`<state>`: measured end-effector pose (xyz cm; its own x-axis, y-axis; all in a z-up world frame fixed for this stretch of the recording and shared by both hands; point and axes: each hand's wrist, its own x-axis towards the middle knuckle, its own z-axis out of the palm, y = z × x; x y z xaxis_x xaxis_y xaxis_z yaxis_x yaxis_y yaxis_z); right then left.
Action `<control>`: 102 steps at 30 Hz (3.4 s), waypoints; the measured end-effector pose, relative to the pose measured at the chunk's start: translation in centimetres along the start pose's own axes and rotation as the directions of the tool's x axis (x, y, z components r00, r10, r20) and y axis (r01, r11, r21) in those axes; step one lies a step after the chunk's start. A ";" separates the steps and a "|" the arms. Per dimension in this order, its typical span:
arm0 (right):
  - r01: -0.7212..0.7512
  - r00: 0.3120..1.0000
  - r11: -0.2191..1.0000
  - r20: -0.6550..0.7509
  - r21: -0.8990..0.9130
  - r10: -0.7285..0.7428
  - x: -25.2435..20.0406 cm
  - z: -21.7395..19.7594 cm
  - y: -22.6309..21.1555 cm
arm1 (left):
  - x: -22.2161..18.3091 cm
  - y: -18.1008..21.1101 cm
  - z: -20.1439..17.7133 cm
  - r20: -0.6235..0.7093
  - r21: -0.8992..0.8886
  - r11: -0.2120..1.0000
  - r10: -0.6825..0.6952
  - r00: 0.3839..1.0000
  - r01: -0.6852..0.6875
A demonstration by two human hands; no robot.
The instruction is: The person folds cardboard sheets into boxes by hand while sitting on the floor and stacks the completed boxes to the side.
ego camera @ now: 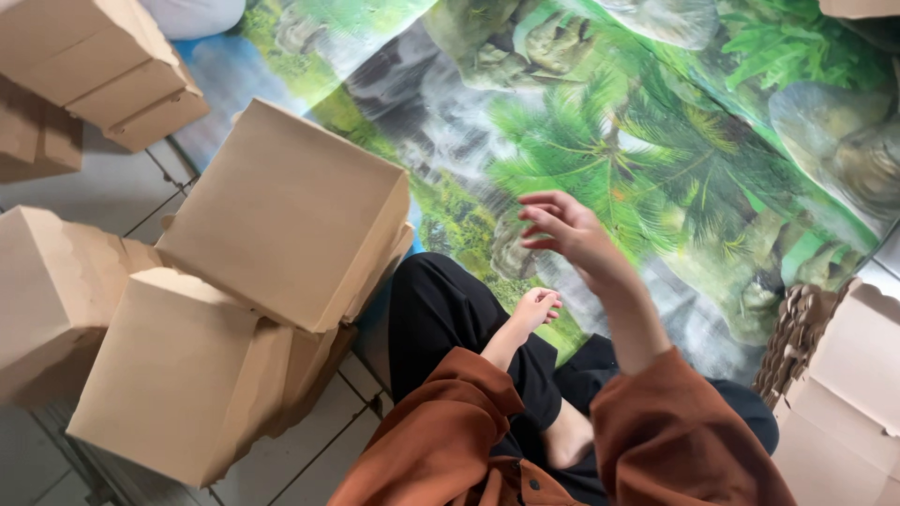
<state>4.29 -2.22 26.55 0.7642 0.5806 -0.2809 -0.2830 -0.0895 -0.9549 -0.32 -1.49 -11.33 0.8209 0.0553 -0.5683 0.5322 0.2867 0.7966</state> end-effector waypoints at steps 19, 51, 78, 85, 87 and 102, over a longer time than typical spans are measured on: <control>0.181 0.101 0.936 -0.952 0.302 0.288 -36.3 -25.5 32.5 | -4.7 5.3 0.1 0.022 0.511 0.856 -0.102 0.995 0.077; -0.740 0.401 0.636 -0.903 -0.220 0.154 -42.9 -21.5 31.7 | -22.8 8.6 21.5 0.897 0.332 0.589 0.043 0.439 -0.737; -0.572 -0.089 0.524 -0.587 -0.632 -0.805 -42.7 -25.8 14.6 | -22.4 8.7 27.0 0.792 0.368 0.897 -0.164 0.588 -0.246; -0.469 0.117 0.356 -0.457 -0.808 -0.882 -34.8 -16.0 14.9 | -21.8 11.5 26.1 0.857 -0.010 0.978 -0.100 0.505 0.211; -0.219 0.372 0.443 -0.494 -0.870 -0.786 -33.7 -14.2 16.2 | -21.4 13.1 25.5 0.810 0.042 0.940 -0.231 0.540 0.340; -0.556 -0.178 0.737 -0.922 0.383 0.345 -44.9 -19.2 30.8 | -19.3 12.1 23.4 0.673 0.431 0.902 -0.333 0.661 0.015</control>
<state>-27.58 -46.59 7.92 0.3005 -0.8800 -0.3679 -0.8560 -0.0787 -0.5109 -4.87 -21.43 14.14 0.5046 -0.7023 -0.5022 0.5820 -0.1530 0.7987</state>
